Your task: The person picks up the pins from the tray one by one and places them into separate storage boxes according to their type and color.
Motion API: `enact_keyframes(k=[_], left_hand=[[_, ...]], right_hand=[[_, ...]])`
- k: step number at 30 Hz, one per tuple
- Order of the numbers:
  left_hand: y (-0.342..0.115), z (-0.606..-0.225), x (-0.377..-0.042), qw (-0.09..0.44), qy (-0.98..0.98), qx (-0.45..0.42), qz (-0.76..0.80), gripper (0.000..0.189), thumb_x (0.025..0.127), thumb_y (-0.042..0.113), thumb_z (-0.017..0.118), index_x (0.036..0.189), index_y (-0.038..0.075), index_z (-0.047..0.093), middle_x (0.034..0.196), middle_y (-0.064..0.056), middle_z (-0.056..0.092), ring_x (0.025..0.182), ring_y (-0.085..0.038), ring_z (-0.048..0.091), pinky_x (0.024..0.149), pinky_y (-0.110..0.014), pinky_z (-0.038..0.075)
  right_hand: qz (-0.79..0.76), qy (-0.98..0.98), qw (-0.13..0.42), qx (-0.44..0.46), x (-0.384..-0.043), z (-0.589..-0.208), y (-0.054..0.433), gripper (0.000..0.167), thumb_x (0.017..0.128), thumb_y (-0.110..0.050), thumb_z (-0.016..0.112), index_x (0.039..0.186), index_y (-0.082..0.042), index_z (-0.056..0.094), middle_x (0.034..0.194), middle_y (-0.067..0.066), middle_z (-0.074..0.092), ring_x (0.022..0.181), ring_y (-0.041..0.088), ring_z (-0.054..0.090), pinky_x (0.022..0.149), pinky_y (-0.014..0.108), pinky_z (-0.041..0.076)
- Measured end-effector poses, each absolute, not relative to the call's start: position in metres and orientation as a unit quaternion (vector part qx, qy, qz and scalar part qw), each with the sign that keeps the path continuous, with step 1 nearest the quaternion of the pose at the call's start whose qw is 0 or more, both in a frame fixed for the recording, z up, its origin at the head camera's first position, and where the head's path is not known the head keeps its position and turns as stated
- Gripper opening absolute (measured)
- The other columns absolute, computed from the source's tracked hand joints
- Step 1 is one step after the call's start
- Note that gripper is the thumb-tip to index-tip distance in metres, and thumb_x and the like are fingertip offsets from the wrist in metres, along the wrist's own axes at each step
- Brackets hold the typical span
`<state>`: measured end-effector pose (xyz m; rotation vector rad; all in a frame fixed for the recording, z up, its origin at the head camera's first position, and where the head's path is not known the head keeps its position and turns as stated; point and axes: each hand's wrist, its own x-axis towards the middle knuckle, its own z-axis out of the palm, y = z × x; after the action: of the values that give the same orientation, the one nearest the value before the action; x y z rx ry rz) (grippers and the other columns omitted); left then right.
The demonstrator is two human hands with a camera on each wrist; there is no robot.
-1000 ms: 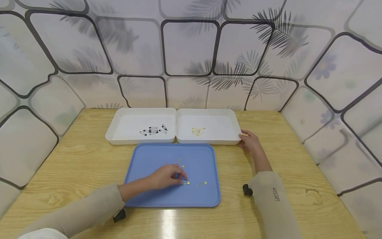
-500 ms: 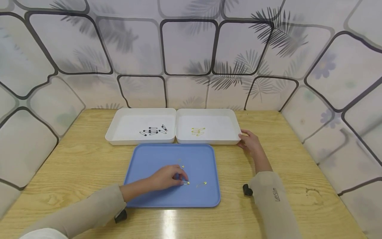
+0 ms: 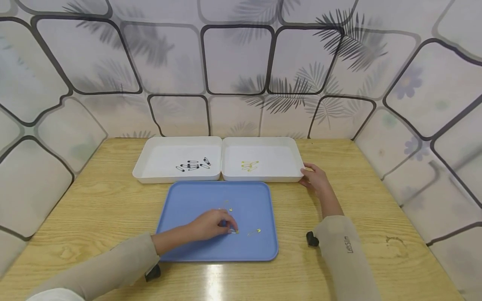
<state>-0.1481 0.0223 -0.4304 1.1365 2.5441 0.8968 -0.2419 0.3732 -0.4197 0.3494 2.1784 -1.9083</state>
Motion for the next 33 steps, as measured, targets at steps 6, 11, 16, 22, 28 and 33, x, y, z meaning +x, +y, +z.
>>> enact_keyframes(k=[6,11,16,22,28,33], left_hand=[[0.022,-0.427,-0.149,0.122,0.858,0.381,0.322,0.011,0.079,0.005,0.07,0.085,0.014,0.072,0.069,0.012,0.051,0.067,-0.003,0.046,0.062,-0.019,0.04],[0.021,-0.421,-0.153,0.119,0.851,0.382,0.341,0.012,0.079,0.002,0.069,0.086,0.011,0.071,0.07,0.009,0.055,0.065,-0.003,0.046,0.06,-0.019,0.041],[0.02,-0.414,-0.158,0.115,0.855,0.372,0.342,0.013,0.08,0.001,0.067,0.088,0.012,0.071,0.071,0.009,0.05,0.059,-0.004,0.043,0.054,-0.019,0.04],[0.021,-0.403,-0.162,0.127,0.859,0.351,0.351,0.018,0.084,-0.001,0.062,0.091,0.012,0.072,0.074,0.006,0.053,0.053,-0.006,0.043,0.049,-0.02,0.039],[0.023,-0.399,-0.165,0.107,0.861,0.354,0.348,0.019,0.082,-0.001,0.062,0.09,0.013,0.072,0.073,0.006,0.054,0.054,-0.006,0.043,0.049,-0.021,0.04],[0.025,-0.399,-0.171,0.095,0.863,0.351,0.35,0.021,0.082,-0.001,0.06,0.09,0.014,0.072,0.077,0.007,0.057,0.054,-0.006,0.044,0.049,-0.021,0.041]], right_hand=[[-0.649,0.743,0.111,0.122,-0.243,-0.418,0.373,0.055,0.099,-0.018,0.041,0.146,-0.005,0.017,0.137,0.026,0.03,0.088,0.007,0.055,0.089,0.028,0.044],[-0.648,0.743,0.112,0.123,-0.243,-0.417,0.372,0.056,0.099,-0.019,0.042,0.146,-0.004,0.017,0.136,0.026,0.031,0.089,0.007,0.054,0.089,0.028,0.044],[-0.656,0.736,0.112,0.122,-0.244,-0.415,0.372,0.056,0.099,-0.017,0.042,0.146,-0.003,0.016,0.133,0.027,0.032,0.088,0.008,0.056,0.088,0.028,0.045],[-0.658,0.734,0.113,0.125,-0.244,-0.415,0.372,0.056,0.099,-0.015,0.041,0.146,-0.002,0.015,0.132,0.025,0.033,0.085,0.006,0.056,0.088,0.029,0.045],[-0.656,0.735,0.115,0.126,-0.243,-0.416,0.372,0.056,0.098,-0.016,0.042,0.146,-0.003,0.016,0.131,0.025,0.034,0.085,0.006,0.056,0.088,0.029,0.045],[-0.648,0.743,0.114,0.124,-0.242,-0.416,0.371,0.056,0.098,-0.017,0.042,0.146,-0.002,0.017,0.13,0.026,0.035,0.088,0.008,0.055,0.087,0.028,0.046]])
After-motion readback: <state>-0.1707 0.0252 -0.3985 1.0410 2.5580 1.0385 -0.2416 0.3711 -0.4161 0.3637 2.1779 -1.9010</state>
